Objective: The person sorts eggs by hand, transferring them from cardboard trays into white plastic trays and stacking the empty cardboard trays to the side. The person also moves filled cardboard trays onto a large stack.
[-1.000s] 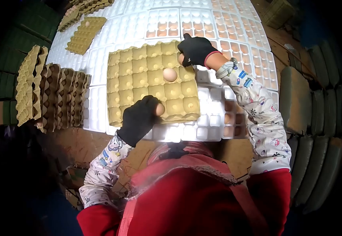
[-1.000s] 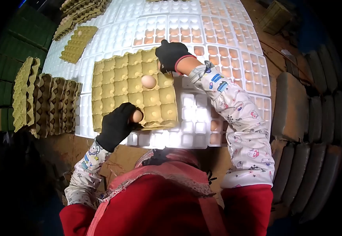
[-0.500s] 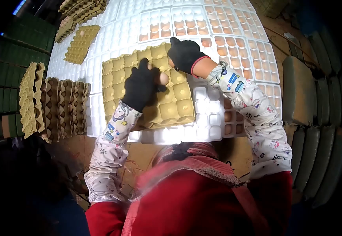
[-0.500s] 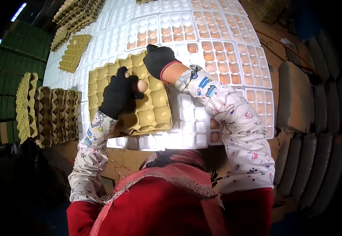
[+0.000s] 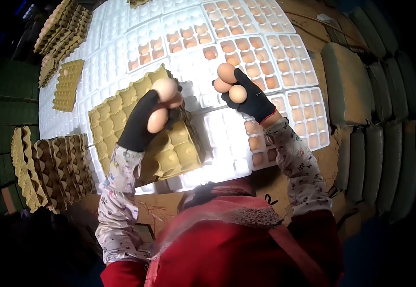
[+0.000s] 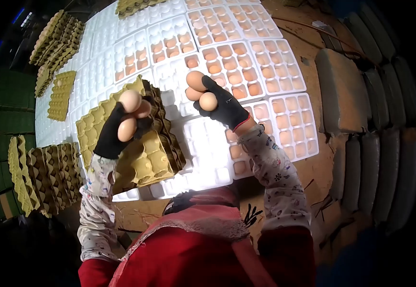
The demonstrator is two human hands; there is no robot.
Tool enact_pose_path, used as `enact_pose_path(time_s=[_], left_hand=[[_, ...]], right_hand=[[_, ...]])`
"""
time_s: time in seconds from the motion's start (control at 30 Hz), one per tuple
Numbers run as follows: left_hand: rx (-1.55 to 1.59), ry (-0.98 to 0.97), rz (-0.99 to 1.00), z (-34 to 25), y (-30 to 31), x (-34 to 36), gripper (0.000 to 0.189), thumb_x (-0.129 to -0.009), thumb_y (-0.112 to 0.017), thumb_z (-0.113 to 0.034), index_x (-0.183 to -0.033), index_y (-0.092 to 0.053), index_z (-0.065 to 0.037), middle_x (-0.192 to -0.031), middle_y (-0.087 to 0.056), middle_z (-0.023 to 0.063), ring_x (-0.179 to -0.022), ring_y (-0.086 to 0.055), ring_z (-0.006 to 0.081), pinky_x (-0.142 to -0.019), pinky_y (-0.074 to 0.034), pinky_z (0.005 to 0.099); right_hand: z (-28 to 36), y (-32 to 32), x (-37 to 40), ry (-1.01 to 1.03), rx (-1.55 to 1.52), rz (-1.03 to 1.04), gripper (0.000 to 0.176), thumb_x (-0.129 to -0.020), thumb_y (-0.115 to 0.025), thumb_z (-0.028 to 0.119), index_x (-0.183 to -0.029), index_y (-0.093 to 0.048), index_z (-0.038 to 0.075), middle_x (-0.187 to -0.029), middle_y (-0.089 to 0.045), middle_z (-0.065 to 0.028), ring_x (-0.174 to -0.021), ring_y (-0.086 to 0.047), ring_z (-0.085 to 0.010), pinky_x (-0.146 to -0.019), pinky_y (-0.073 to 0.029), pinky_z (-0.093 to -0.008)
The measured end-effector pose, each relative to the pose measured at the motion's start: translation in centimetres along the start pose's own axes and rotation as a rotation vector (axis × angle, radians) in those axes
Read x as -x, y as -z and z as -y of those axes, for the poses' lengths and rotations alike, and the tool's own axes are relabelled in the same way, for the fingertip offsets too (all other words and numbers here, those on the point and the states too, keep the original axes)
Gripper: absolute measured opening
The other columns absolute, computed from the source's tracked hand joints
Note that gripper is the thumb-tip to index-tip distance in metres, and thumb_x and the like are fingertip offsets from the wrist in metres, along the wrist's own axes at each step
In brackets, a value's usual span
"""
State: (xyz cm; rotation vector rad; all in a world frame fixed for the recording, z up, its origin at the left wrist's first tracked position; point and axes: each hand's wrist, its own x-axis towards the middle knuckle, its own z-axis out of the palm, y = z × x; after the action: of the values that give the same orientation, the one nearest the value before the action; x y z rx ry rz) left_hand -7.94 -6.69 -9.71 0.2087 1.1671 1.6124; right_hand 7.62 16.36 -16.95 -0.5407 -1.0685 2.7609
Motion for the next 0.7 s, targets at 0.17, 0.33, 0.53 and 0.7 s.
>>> enact_pose_path(time_s=[0.17,0.33,0.53,0.7], left_hand=[[-1.237,-0.153,0.278,1.9,-3.3,-10.2,0.035,-0.072,-0.074,-0.015,-0.104,-0.063,-0.005,-0.094,-0.059,0.0074,-0.078,-0.059,0.0234,-0.071,-0.049,0.0333],[-1.918,-0.004,0.326,6.6,-3.4,-16.1,0.048,-0.065,-0.074,-0.014,-0.113,-0.064,-0.016,-0.108,-0.052,0.0152,-0.094,-0.060,0.0350,-0.081,-0.049,0.0426],[-1.921,0.127,0.366,5.4,-0.3,-19.8,0.068,-0.058,-0.079,-0.017,-0.123,-0.058,-0.019,-0.112,-0.056,0.0139,-0.103,-0.058,0.0327,-0.089,-0.048,0.0410],[-1.948,-0.120,0.006,5.4,1.4,-25.4,0.033,-0.076,-0.064,-0.017,-0.109,-0.064,-0.014,-0.095,-0.066,0.0131,-0.099,-0.059,0.0326,-0.086,-0.048,0.0405]], right_hand=[[-0.3,6.6,-3.3,0.543,1.274,0.048,0.034,-0.079,-0.070,0.029,-0.104,-0.063,0.008,-0.094,-0.058,-0.0026,-0.072,-0.060,-0.0173,-0.067,-0.050,-0.0288],[-2.9,7.3,-7.0,0.320,1.874,0.228,0.019,-0.078,-0.061,0.020,-0.095,-0.061,0.011,-0.111,-0.054,-0.0116,-0.076,-0.064,-0.0333,-0.064,-0.051,-0.0405],[-0.5,8.9,-10.1,0.511,1.571,0.413,0.020,-0.075,-0.063,0.023,-0.087,-0.063,0.007,-0.094,-0.058,-0.0125,-0.093,-0.059,-0.0298,-0.077,-0.049,-0.0382],[-1.2,8.7,-16.2,0.452,1.519,0.086,0.023,-0.078,-0.063,0.027,-0.089,-0.066,0.007,-0.094,-0.061,-0.0124,-0.094,-0.059,-0.0321,-0.081,-0.048,-0.0392]])
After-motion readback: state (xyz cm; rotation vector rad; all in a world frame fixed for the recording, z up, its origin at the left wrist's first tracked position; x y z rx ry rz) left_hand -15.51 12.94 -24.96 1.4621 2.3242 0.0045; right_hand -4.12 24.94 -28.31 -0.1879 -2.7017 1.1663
